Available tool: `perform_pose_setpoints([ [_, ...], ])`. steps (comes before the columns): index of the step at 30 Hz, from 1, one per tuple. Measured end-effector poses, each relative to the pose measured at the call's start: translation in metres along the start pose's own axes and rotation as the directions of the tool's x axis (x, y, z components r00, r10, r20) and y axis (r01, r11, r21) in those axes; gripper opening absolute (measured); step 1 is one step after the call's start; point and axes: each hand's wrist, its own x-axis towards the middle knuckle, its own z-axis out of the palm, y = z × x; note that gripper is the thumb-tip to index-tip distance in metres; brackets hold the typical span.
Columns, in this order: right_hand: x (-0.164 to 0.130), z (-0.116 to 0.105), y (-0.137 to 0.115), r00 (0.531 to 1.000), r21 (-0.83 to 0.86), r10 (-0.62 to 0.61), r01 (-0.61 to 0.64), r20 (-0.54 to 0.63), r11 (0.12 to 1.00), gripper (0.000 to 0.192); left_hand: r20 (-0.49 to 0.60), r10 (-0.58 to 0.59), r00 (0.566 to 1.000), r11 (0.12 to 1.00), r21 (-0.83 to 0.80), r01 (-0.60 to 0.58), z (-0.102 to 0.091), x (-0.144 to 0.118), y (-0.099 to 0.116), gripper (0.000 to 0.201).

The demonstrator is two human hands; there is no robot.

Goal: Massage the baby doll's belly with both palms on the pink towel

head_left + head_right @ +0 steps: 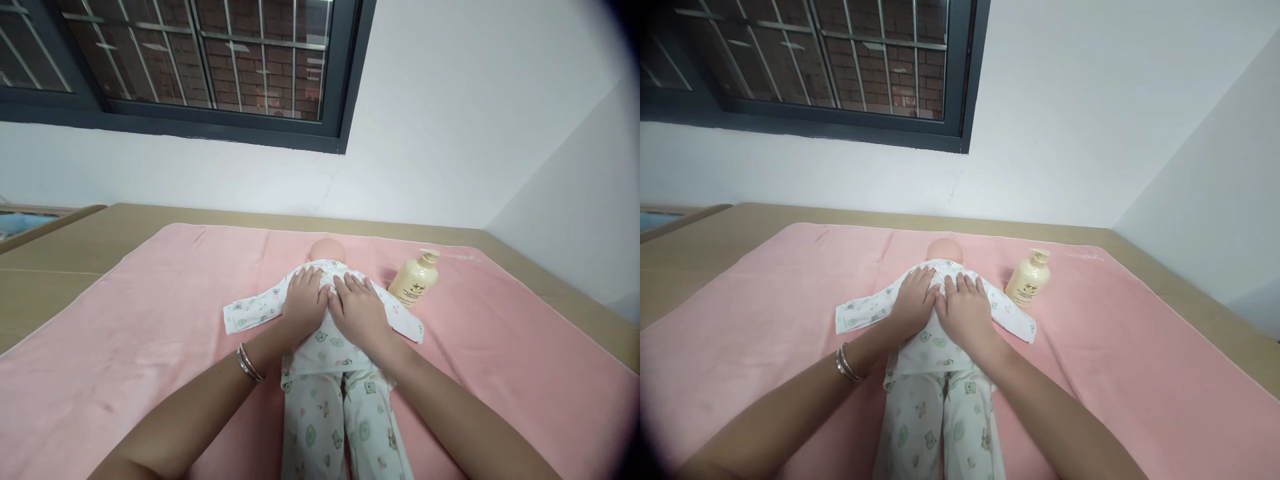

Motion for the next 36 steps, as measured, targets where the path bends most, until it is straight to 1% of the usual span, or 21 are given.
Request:
perform_pose_setpoints([
  [6,0.013,0.004,0.014,0.998,0.138,0.009,-0.017,0.058,0.99,0.049,-0.027,-0.057,0.998,0.997,-0.063,0.055,0.004,-0.003,0.002,0.044],
  [12,0.016,0.01,0.018,0.998,0.233,0.012,-0.027,0.063,0.972,0.05,-0.104,-0.097,0.99,0.982,-0.174,0.078,0.008,-0.005,0.0,0.04],
  [14,0.017,0.008,0.02,0.997,0.262,0.002,-0.024,0.083,0.965,0.05,-0.115,-0.098,0.989,0.977,-0.202,0.073,0.009,-0.006,-0.002,0.04],
  [17,0.019,0.001,0.023,0.994,0.322,-0.006,-0.028,0.105,0.946,0.051,-0.13,-0.096,0.987,0.971,-0.232,0.063,0.01,-0.007,-0.004,0.04],
  [18,0.019,-0.003,0.024,0.996,0.344,-0.002,-0.03,0.091,0.938,0.053,-0.139,-0.09,0.986,0.969,-0.24,0.055,0.011,-0.007,-0.005,0.04],
  [20,0.017,-0.008,0.024,1.0,0.377,0.01,-0.015,0.017,0.926,0.056,-0.16,-0.072,0.984,0.966,-0.256,0.029,0.012,-0.009,-0.006,0.04],
  [23,0.015,-0.006,0.019,0.994,0.367,-0.021,0.059,-0.106,0.928,0.058,-0.198,-0.046,0.979,0.955,-0.296,-0.015,0.013,-0.011,-0.008,0.041],
  [25,0.014,0.002,0.016,0.992,0.338,-0.078,0.107,-0.099,0.935,0.055,-0.235,-0.043,0.971,0.944,-0.327,-0.037,0.013,-0.012,-0.008,0.042],
  [27,0.014,0.01,0.013,0.992,0.324,-0.121,0.128,-0.04,0.937,0.051,-0.266,-0.046,0.963,0.936,-0.349,-0.052,0.013,-0.013,-0.008,0.044],
  [29,0.014,0.013,0.013,0.991,0.326,-0.132,0.125,-0.002,0.937,0.049,-0.271,-0.052,0.961,0.93,-0.364,-0.052,0.011,-0.015,-0.007,0.045],
  [30,0.014,0.012,0.013,0.992,0.327,-0.127,0.12,-0.002,0.937,0.049,-0.265,-0.058,0.962,0.928,-0.371,-0.046,0.01,-0.015,-0.006,0.045],
  [32,0.014,0.007,0.013,0.993,0.324,-0.112,0.116,-0.033,0.939,0.05,-0.247,-0.076,0.966,0.925,-0.379,-0.024,0.008,-0.016,-0.004,0.046],
  [35,0.012,-0.001,0.011,0.99,0.3,-0.091,0.121,-0.111,0.946,0.053,-0.227,-0.086,0.97,0.928,-0.372,-0.004,0.006,-0.016,-0.003,0.046],
  [36,0.012,-0.003,0.009,0.989,0.288,-0.09,0.12,-0.115,0.95,0.053,-0.23,-0.086,0.97,0.93,-0.367,-0.005,0.006,-0.016,-0.003,0.047],
])
